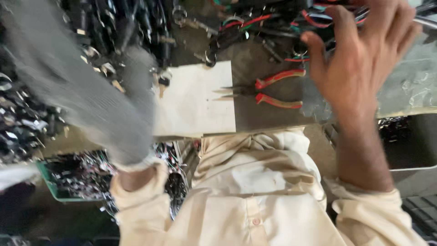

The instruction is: The person holds a black multi-core cable at a workbench and uses red-handled pliers to strip insulation from its end, pulling off the cut insulation to expose inner colored wires. They repeatedly reposition the cable, cut and remove insulation sections, and set the processed cable aside among many similar cables on the bench.

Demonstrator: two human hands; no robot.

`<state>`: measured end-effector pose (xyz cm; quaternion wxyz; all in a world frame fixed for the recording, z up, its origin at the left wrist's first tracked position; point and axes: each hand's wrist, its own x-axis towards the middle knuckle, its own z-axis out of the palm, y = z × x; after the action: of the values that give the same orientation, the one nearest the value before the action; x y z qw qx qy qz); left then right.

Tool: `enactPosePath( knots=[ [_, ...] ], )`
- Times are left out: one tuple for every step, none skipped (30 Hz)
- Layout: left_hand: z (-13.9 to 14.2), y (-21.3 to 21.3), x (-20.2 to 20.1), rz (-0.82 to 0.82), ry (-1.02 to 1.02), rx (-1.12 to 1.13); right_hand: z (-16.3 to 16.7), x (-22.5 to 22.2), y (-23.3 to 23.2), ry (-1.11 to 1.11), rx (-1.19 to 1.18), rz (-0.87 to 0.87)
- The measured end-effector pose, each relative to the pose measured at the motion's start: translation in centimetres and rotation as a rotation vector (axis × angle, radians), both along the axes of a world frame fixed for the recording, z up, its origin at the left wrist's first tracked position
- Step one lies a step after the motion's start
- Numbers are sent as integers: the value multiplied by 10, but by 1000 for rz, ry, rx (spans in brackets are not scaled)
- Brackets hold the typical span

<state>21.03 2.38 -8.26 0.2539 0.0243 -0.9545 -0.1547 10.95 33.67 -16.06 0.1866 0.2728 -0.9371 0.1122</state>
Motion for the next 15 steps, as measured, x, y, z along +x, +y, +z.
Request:
enactPosePath(
  knots=[
    [-6, 11, 3, -32, -4, -47, -6, -11, 7, 17, 51, -1],
    [-14, 19, 1, -115, -33, -1, -11, -17, 14, 34, 76, 4],
    [-21, 28, -3, -196, -66, 48, -14, -24, 19, 52, 100, 8],
    [-26, 37, -7, -252, -100, 109, -15, -29, 22, 72, 97, 32],
    [-30, 45, -12, -306, -137, 172, -12, -33, 23, 57, 59, 42],
    [-30, 53, -15, -300, -149, 152, -7, -34, 23, 42, 21, 52],
    [-28, 57, -18, -314, -151, 169, 2, -37, 22, 8, -52, 36],
    [-25, 61, -20, -329, -153, 187, 13, -34, 19, -16, -112, 67],
    [-20, 63, -20, -359, -154, 243, 25, -31, 14, -40, -172, 99],
    [-15, 65, -17, -368, -127, 294, 37, -22, 9, -53, -224, 182],
    [-11, 66, -15, -378, -99, 343, 50, -12, 4, -58, -280, 269],
    [-7, 68, -10, -371, -42, 387, 62, 0, -2, -59, -338, 354],
    [-6, 69, -6, -370, 13, 432, 70, 10, -10, -61, -397, 434],
    [-7, 70, -3, -411, -40, 376, 73, 17, -19, -6, -363, 536],
    [-11, 70, 1, -451, -92, 319, 74, 24, -27, 51, -327, 638]
  ],
)
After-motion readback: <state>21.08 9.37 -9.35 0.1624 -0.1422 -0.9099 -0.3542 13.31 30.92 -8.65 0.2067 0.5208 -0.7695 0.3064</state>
